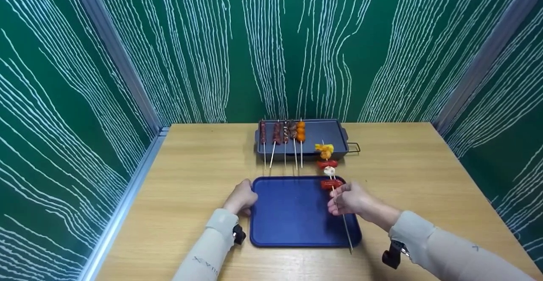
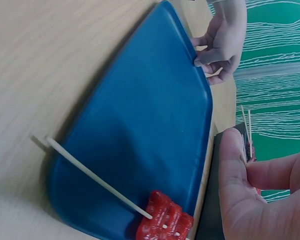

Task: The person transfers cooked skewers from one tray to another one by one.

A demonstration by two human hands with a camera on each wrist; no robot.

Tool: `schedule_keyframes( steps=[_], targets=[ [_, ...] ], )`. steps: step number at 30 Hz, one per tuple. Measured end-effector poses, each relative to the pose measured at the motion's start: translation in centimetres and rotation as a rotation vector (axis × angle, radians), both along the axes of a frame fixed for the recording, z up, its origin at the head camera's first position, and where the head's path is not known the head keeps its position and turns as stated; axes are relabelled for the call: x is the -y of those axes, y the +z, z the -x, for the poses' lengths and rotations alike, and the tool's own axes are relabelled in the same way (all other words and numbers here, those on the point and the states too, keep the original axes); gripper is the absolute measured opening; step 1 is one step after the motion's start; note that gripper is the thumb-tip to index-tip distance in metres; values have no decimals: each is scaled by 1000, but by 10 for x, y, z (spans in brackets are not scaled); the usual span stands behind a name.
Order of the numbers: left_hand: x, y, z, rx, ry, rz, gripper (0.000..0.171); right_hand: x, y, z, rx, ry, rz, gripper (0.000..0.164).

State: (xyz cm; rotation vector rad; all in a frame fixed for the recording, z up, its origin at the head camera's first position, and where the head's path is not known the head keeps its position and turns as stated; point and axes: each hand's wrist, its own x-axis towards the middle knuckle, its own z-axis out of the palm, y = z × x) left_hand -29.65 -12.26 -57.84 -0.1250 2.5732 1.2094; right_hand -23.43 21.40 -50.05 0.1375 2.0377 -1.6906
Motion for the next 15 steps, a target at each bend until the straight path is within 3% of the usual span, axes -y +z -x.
schedule_keyframes(
  steps=[2,8,9,15],
  targets=[
    [-1,7,-4,13,8,11,13,-1,-3,-2,3,-5,0,14],
    [-1,6,-3,24,7,17,15,1,-10,-11,12,-21,-10,14],
    [0,0,1,16,-2,18,14,1,-11,-13,14,-21,-14,14],
    [2,-4,4,14,-11,10,12,4,-19,-22,23,-19,-15,14]
  ],
)
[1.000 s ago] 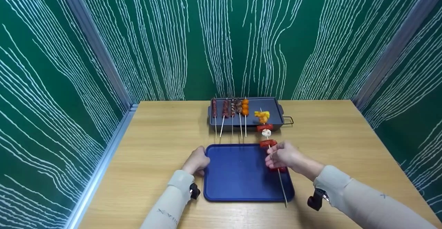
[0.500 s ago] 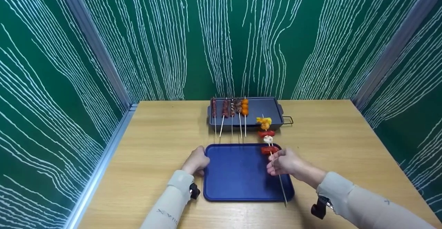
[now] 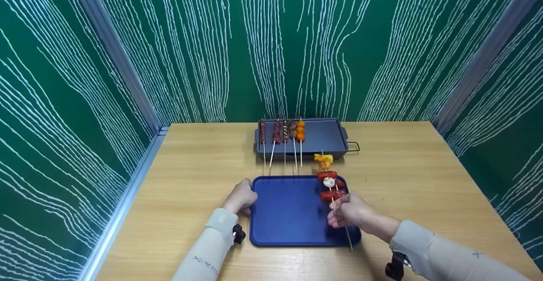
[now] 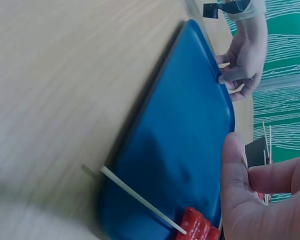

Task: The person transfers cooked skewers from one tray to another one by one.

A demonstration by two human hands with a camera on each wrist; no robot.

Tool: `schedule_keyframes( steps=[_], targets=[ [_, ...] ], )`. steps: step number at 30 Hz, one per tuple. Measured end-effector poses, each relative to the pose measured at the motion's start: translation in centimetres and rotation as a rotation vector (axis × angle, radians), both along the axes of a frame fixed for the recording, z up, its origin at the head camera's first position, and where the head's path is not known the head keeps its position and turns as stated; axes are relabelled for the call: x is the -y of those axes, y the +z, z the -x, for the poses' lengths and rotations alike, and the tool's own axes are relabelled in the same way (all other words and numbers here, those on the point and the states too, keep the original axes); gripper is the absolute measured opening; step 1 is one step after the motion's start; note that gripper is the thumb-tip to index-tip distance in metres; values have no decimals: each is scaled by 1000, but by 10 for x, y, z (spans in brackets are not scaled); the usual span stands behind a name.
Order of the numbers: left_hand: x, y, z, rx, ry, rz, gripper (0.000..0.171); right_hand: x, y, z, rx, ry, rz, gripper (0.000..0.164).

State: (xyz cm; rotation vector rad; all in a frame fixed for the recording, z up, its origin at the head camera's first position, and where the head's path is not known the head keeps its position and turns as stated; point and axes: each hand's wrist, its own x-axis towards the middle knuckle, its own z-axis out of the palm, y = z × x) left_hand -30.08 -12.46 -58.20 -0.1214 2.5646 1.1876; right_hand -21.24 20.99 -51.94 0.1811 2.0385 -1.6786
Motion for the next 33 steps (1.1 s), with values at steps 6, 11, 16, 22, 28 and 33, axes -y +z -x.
schedule_keyframes(
  steps=[6,11,16,22,28,33],
  targets=[
    [-2,7,-7,-20,0,11,14,1,-5,-6,16,5,10,12],
    [-3,7,-9,-28,0,28,18,1,-7,-11,18,7,6,13],
    [-3,9,-9,-20,5,22,19,1,-9,-15,36,6,6,13],
    [-3,9,-10,-2,7,3,21,0,-13,-20,54,18,26,13],
    [-2,8,-8,-6,-4,21,17,1,-17,-24,66,43,41,13],
    [-2,10,-8,7,1,37,16,3,-18,-25,87,41,42,12]
  ],
)
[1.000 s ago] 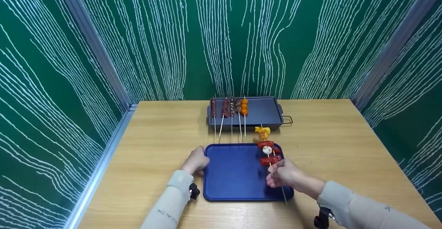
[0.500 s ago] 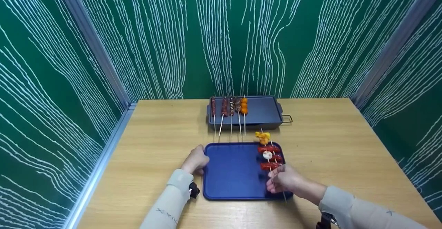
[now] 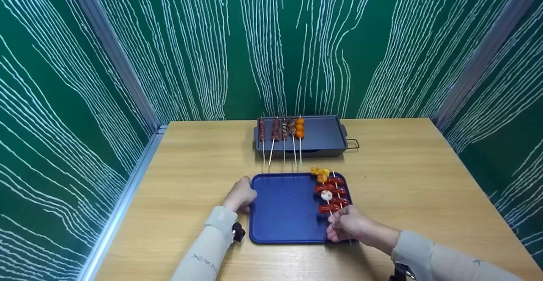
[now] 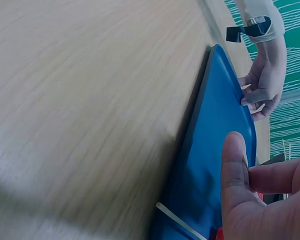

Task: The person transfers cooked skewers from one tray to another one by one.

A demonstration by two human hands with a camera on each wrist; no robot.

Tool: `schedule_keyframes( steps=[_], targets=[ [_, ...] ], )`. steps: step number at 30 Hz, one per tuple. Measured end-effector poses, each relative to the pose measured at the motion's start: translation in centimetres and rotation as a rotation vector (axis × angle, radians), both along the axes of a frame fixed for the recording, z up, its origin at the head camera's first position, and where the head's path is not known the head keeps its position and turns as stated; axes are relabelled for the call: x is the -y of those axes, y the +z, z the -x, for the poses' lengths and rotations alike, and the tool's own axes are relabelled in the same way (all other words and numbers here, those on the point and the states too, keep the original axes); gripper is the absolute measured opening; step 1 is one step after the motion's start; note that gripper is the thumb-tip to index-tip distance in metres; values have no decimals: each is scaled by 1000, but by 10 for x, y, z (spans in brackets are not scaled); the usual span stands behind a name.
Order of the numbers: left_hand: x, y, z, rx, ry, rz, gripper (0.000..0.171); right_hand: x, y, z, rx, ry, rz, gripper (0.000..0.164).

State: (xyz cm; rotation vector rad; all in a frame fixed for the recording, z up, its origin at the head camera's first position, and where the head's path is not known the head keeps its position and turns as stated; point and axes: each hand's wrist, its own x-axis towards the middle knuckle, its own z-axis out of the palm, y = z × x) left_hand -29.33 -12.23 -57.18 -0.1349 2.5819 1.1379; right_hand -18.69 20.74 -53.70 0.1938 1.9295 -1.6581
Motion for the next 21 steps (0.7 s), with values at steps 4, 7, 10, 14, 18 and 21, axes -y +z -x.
schedule_keyframes(
  steps=[4,7,10,14,18,21],
  targets=[
    [0,2,0,-1,2,9,17,2,-1,0,-1,10,-8,13],
    [-1,1,0,-10,1,9,18,3,-3,-1,-5,18,-8,13],
    [-1,0,0,-16,2,8,17,5,-4,-1,1,17,-4,13],
    [-1,-2,1,-19,5,6,18,9,-5,-3,18,5,1,13],
    [-1,-2,0,-21,7,6,21,11,-6,-4,32,-5,-3,13],
    [-1,-1,-1,-26,2,-1,21,12,-6,-4,37,-15,0,12]
  ],
)
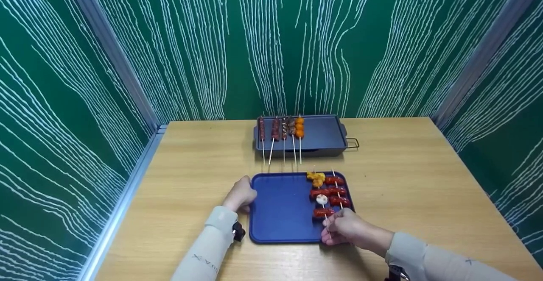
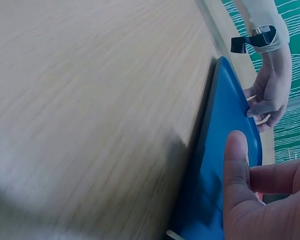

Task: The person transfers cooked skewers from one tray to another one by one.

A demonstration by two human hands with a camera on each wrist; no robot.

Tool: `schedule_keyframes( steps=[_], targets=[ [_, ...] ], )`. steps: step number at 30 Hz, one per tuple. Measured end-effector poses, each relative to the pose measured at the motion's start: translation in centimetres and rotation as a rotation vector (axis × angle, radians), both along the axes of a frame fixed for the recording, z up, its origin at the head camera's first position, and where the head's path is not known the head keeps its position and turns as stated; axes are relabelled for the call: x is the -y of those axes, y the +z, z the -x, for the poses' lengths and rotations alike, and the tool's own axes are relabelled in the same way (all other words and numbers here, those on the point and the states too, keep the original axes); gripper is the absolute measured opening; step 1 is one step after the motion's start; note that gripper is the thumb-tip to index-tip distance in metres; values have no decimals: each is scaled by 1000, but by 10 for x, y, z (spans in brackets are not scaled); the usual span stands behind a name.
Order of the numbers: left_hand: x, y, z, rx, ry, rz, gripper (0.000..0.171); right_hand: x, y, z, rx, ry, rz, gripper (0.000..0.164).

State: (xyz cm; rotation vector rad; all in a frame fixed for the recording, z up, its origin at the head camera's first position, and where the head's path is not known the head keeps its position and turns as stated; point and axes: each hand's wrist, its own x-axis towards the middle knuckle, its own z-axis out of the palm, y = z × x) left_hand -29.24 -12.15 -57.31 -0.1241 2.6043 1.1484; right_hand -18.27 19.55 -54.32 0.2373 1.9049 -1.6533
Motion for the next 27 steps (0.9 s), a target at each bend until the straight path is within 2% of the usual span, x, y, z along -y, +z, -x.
schedule_keyframes(
  steps=[9,11,18,21,27],
  targets=[
    [2,-3,1,-19,-17,-21,22,1,-5,-2,-7,-12,3,12],
    [1,1,-1,-6,-8,-12,22,1,-6,-2,-6,-24,-13,11],
    [0,0,0,-6,-5,-7,14,2,-9,0,-37,-60,-110,8],
    [0,0,0,-5,-7,-10,14,3,-10,-1,-68,-57,-163,9],
    [0,0,-2,-2,-3,-17,16,3,-11,-3,-200,-28,-308,13]
  ],
)
